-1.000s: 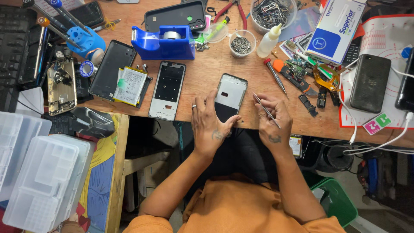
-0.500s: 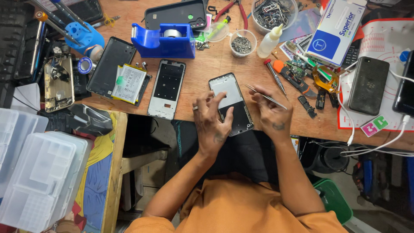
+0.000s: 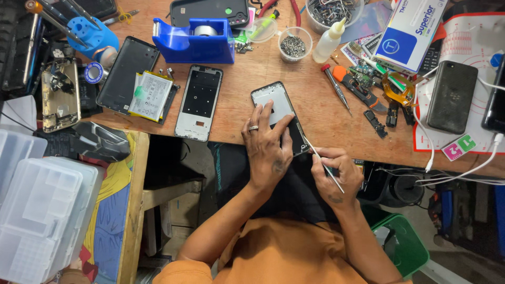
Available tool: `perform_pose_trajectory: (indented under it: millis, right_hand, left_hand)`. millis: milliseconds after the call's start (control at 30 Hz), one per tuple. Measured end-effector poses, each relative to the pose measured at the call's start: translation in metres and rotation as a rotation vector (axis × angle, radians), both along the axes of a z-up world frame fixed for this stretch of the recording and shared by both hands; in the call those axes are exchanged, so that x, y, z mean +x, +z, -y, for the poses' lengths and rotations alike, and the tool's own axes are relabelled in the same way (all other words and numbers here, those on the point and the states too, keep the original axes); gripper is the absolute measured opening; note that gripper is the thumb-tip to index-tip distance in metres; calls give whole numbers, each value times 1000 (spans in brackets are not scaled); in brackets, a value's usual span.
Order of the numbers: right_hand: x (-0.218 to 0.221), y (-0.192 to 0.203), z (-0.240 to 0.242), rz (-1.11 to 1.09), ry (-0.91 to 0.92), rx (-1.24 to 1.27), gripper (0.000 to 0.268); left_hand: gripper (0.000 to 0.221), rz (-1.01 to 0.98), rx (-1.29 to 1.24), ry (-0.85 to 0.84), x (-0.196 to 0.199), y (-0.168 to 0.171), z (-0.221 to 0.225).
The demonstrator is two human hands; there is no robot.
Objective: The person disassembles a smartphone, removes the back cover and internal components, and uses tweezers to manipulate small parts on the workbench. The person then reassembles the phone by aligning and pressing the back cover into place.
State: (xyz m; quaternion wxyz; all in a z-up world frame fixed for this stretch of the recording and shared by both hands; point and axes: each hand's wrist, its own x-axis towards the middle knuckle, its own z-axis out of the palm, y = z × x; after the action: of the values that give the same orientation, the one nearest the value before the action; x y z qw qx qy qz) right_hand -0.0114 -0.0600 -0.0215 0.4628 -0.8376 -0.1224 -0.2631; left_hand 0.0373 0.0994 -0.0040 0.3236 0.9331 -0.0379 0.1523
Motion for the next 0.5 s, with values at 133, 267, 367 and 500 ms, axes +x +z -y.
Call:
perform_pose_trajectory:
  millis: [133, 267, 367, 500]
  right_hand:
    - [-5, -6, 1, 77, 16, -39, 27]
    - [-6, -10, 1, 81, -21, -59, 27]
    - [-5, -8, -1, 83, -11, -66, 28]
    - [-3, -6, -7, 102, -36, -107, 27]
  left_hand:
    - [34, -11, -29, 29, -2, -4, 5]
    - [35, -5, -13, 21, -3, -11, 5]
    - [36, -10, 0, 23, -3, -12, 6]
    - [39, 29, 0, 20, -3, -12, 5]
